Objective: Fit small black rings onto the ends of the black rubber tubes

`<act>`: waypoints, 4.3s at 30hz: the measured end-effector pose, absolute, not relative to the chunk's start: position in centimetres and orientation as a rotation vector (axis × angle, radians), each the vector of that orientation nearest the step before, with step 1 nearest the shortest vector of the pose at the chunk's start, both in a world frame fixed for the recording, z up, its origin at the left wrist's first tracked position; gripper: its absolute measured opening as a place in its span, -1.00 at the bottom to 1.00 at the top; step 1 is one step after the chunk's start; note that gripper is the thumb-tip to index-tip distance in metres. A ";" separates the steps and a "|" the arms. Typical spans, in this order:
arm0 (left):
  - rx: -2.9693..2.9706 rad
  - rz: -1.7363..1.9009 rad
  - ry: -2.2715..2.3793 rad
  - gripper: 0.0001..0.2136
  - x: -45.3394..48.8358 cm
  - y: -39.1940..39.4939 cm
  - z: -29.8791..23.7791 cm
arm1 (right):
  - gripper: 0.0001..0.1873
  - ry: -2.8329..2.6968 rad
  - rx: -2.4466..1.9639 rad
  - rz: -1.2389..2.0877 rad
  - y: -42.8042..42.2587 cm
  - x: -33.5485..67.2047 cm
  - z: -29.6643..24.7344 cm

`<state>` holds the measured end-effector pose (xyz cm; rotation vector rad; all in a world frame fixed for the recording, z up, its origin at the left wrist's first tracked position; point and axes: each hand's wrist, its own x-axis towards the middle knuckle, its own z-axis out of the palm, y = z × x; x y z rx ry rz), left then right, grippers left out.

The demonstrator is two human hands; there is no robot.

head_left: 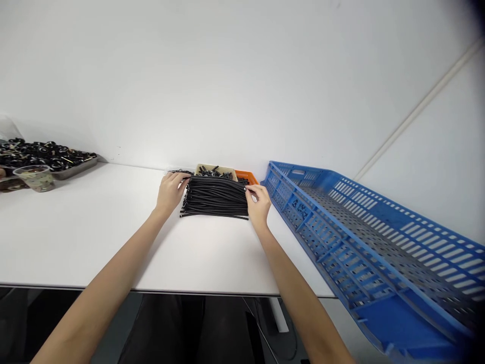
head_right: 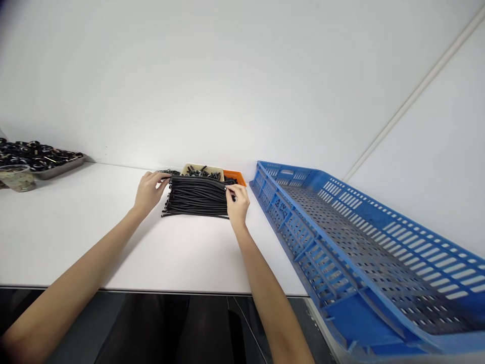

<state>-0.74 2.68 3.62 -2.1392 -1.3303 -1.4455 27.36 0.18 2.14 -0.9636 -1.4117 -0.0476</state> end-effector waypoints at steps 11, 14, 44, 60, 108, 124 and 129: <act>-2.176 -1.439 -1.338 -0.81 0.9 3.9 3.0 | -0.86 -1.357 -1.069 0.029 3.3 28.6 0.6; -2.173 -1.421 -1.345 -0.81 1.0 3.9 2.9 | -0.86 -1.371 -1.089 0.005 3.6 28.8 0.3; -2.320 -1.054 -1.037 -0.78 1.3 2.6 1.4 | -0.90 -1.730 -0.970 -0.222 2.0 28.7 0.0; -2.154 -0.902 -0.933 -0.81 2.3 2.8 1.9 | -0.83 -1.733 -1.040 -0.327 2.9 28.6 -0.6; -2.000 -1.079 -1.215 -0.85 3.5 3.9 1.8 | -0.86 -1.703 -1.115 -0.238 3.1 26.9 -0.3; -2.022 -1.132 -1.247 -0.82 3.8 4.6 2.0 | -0.86 -1.697 -1.100 -0.175 3.8 26.8 0.4; -2.087 -1.107 -1.219 -0.82 3.4 4.1 1.8 | -0.88 -1.713 -1.086 -0.187 3.3 27.1 0.2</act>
